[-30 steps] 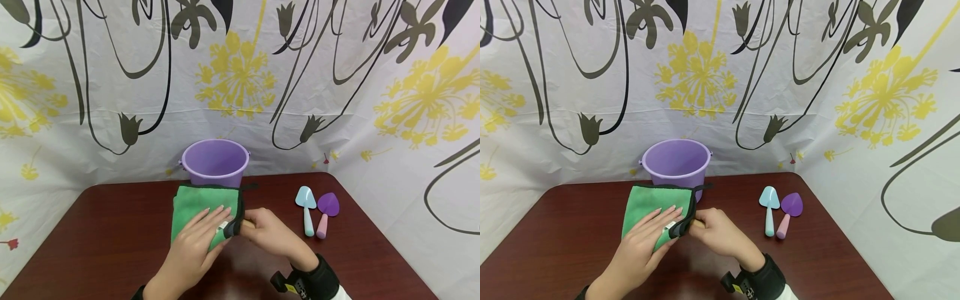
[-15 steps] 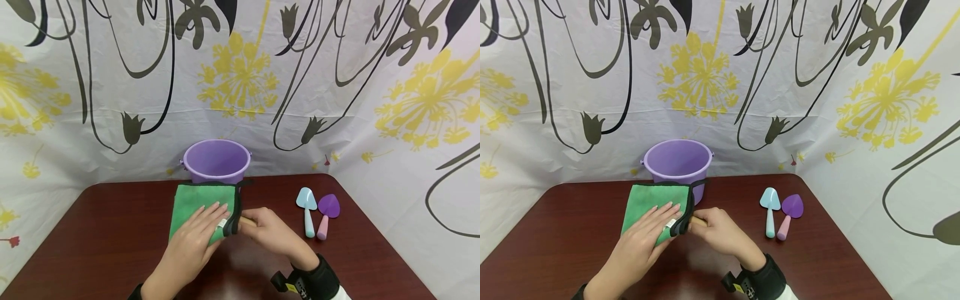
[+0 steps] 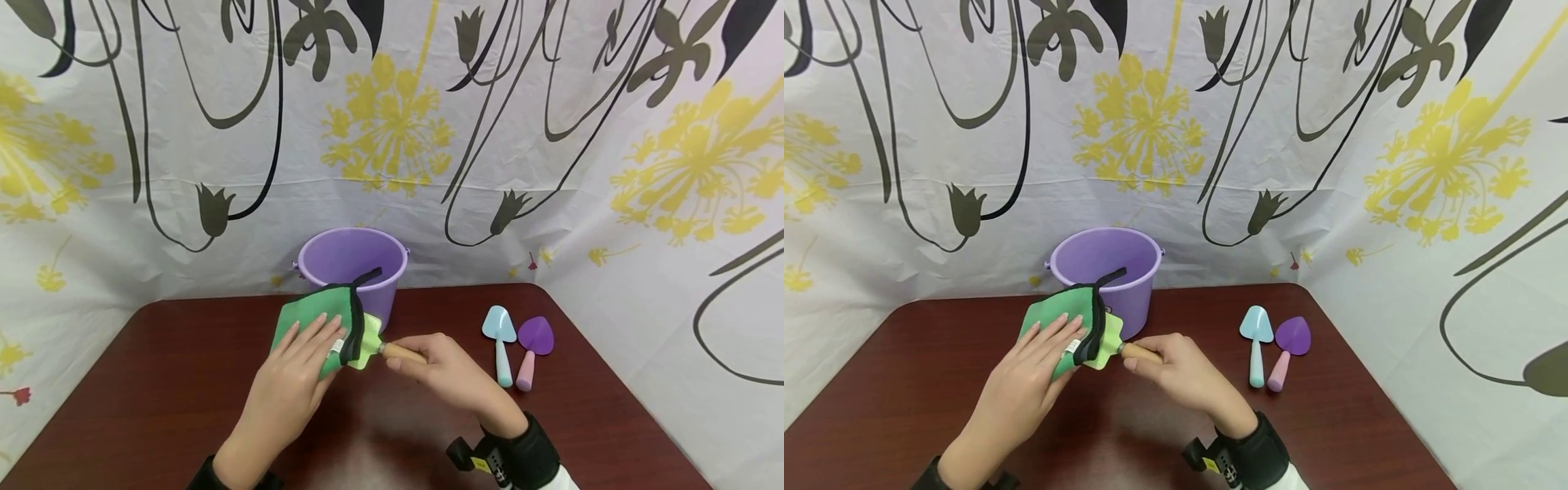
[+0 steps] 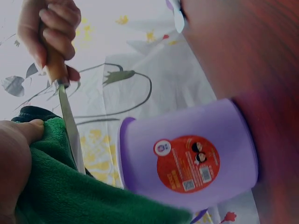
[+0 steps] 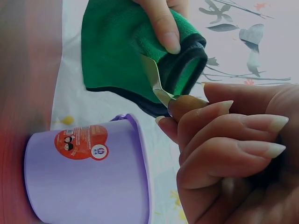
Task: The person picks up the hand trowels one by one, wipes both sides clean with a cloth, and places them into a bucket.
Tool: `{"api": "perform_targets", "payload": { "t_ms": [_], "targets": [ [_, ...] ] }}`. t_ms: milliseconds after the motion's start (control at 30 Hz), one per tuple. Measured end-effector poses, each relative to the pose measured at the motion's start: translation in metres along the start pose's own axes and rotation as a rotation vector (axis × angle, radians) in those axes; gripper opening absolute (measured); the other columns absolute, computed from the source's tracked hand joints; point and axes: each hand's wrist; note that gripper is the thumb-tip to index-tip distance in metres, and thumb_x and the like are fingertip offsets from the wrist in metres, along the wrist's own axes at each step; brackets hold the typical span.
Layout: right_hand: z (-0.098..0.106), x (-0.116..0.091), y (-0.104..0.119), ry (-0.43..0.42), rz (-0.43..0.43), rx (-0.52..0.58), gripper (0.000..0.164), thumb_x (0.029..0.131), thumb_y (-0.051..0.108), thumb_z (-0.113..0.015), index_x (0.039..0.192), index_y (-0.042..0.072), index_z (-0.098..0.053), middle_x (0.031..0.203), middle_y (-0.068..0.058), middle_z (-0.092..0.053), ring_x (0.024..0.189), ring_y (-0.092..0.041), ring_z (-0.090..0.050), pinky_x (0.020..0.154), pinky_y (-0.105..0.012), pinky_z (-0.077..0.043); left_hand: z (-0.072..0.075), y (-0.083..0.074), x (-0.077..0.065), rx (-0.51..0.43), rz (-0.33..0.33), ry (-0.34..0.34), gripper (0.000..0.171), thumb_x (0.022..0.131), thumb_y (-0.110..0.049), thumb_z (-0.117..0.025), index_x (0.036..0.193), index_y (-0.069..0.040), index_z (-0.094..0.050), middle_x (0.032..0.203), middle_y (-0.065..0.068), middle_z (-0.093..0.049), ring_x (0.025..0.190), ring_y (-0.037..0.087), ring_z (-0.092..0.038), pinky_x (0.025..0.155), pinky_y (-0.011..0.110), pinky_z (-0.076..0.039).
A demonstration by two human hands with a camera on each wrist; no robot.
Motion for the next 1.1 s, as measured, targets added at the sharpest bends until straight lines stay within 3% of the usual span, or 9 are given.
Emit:
{"api": "perform_targets", "payload": {
  "t_ms": [100, 233, 467, 667, 767, 900, 1100],
  "targets": [
    [0.001, -0.001, 0.0, -0.006, -0.004, -0.006, 0.025, 0.097, 0.043, -0.066, 0.113, 0.027, -0.075, 0.088, 0.008, -0.066, 0.082, -0.008, -0.059, 0.072, -0.021, -0.049, 0.002, 0.005, 0.0, 0.004, 0.008, -0.02, 0.045, 0.104, -0.038, -0.054, 0.135, -0.007, -0.064, 0.14, 0.007, -0.064, 0.132, 0.029, -0.059, 0.108, 0.056, -0.049],
    [0.004, -0.002, 0.001, -0.015, -0.001, -0.017, 0.024, 0.097, 0.044, -0.066, 0.112, 0.029, -0.075, 0.09, 0.009, -0.067, 0.083, -0.007, -0.059, 0.073, -0.021, -0.05, 0.004, 0.01, 0.001, 0.017, 0.043, -0.038, 0.062, 0.11, -0.048, -0.024, 0.133, -0.007, -0.066, 0.139, 0.007, -0.065, 0.13, 0.032, -0.061, 0.108, 0.056, -0.048],
    [0.008, -0.004, 0.0, -0.02, 0.011, -0.011, 0.025, 0.097, 0.042, -0.066, 0.114, 0.026, -0.075, 0.092, 0.008, -0.068, 0.084, -0.008, -0.059, 0.074, -0.021, -0.05, 0.01, 0.017, -0.001, -0.008, 0.11, -0.025, 0.063, 0.109, -0.05, -0.026, 0.135, -0.006, -0.064, 0.142, 0.007, -0.063, 0.129, 0.033, -0.061, 0.107, 0.056, -0.049],
    [0.011, -0.006, 0.0, -0.015, 0.005, 0.024, 0.025, 0.097, 0.04, -0.067, 0.113, 0.021, -0.075, 0.082, 0.005, -0.061, 0.075, -0.008, -0.054, 0.065, -0.021, -0.047, 0.011, 0.02, -0.002, -0.052, 0.104, -0.016, 0.048, 0.108, -0.04, -0.045, 0.138, -0.005, -0.061, 0.146, 0.007, -0.06, 0.131, 0.032, -0.06, 0.106, 0.055, -0.05],
    [0.011, -0.005, 0.0, -0.015, 0.004, 0.028, 0.024, 0.097, 0.04, -0.067, 0.111, 0.021, -0.075, 0.076, 0.005, -0.055, 0.07, -0.006, -0.052, 0.062, -0.021, -0.045, 0.01, 0.018, -0.002, -0.07, 0.11, -0.038, 0.051, 0.109, -0.042, -0.041, 0.138, -0.006, -0.062, 0.144, 0.007, -0.062, 0.129, 0.03, -0.062, 0.115, 0.042, -0.044],
    [0.01, -0.004, -0.001, -0.015, 0.009, 0.035, 0.023, 0.098, 0.039, -0.067, 0.11, 0.021, -0.075, 0.075, 0.005, -0.054, 0.069, -0.006, -0.051, 0.062, -0.02, -0.045, 0.008, 0.012, -0.002, -0.094, 0.092, -0.069, 0.058, 0.109, -0.047, -0.032, 0.136, -0.006, -0.063, 0.141, 0.008, -0.064, 0.128, 0.031, -0.062, 0.125, 0.021, -0.025],
    [0.006, -0.003, -0.003, -0.007, 0.007, 0.047, 0.024, 0.098, 0.04, -0.066, 0.112, 0.022, -0.075, 0.083, 0.005, -0.06, 0.076, -0.007, -0.055, 0.068, -0.021, -0.047, 0.007, 0.007, 0.0, -0.077, 0.034, -0.098, 0.055, 0.11, -0.044, -0.035, 0.133, -0.005, -0.066, 0.137, 0.009, -0.067, 0.126, 0.032, -0.063, 0.123, 0.024, -0.03]
  ]
}}
Point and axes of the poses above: each hand's wrist, its own x-axis towards the middle knuckle, its own z-axis out of the back of the hand, y = z × x
